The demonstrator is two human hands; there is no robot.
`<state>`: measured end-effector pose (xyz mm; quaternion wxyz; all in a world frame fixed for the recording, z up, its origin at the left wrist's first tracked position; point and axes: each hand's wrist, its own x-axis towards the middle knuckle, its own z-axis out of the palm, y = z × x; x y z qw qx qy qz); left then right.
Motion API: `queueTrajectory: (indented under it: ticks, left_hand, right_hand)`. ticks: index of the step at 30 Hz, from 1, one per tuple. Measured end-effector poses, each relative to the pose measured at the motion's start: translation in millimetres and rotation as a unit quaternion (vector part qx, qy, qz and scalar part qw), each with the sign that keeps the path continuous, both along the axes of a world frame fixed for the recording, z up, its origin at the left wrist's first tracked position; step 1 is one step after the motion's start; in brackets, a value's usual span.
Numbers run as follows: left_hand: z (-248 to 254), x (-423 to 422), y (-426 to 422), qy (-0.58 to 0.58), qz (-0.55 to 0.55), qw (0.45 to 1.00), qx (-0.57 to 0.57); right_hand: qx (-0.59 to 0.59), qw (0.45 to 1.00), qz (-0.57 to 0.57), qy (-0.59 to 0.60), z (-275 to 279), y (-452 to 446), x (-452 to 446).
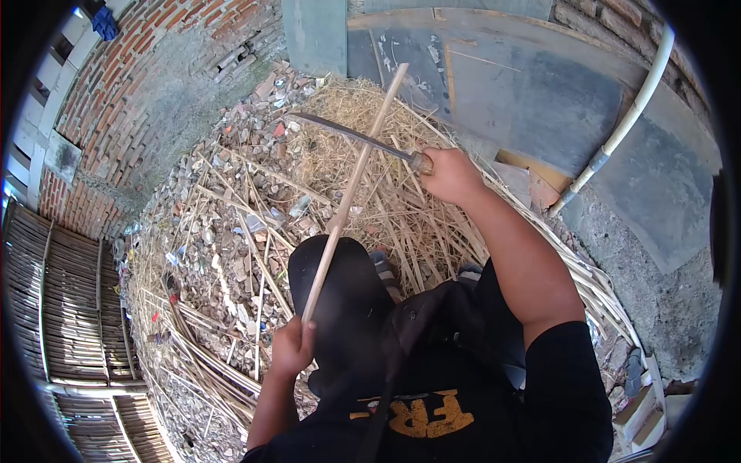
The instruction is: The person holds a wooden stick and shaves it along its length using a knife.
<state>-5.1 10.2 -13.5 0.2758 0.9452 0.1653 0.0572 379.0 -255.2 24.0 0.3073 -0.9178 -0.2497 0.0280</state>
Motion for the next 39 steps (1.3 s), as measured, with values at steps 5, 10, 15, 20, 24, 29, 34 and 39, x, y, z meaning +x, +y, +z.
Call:
queueTrajectory:
  ticks: [5,10,15,20,24,29,34,39]
  left_hand:
    - [4,6,-8,0.004,0.011,1.000,-0.027]
    - [5,4,-5,0.005,0.005,1.000,-0.010]
    - [2,3,-4,-0.006,0.005,1.000,0.008]
    - [4,5,-9,-0.019,0.007,1.000,0.002]
    - [6,4,-8,0.001,0.012,1.000,0.001]
    - [5,5,-9,-0.012,0.009,1.000,-0.002]
    - [-2,3,-6,-0.017,0.013,1.000,-0.011]
    - [-5,3,-5,-0.017,0.015,1.000,-0.021]
  right_hand:
    - [-0.037,0.995,0.073,-0.054,13,2,-23]
    - [-0.077,0.979,0.173,-0.073,11,19,-44]
    - [-0.085,0.976,0.186,-0.080,13,19,-40]
    - [-0.044,0.994,0.096,-0.031,14,0,-16]
    - [-0.020,1.000,0.005,0.019,-1,-12,9]
    - [-0.002,1.000,0.000,0.016,-5,-7,4]
    - [-0.021,0.999,0.029,-0.011,6,-3,-10]
    - [-0.040,0.996,0.076,-0.018,5,3,-18]
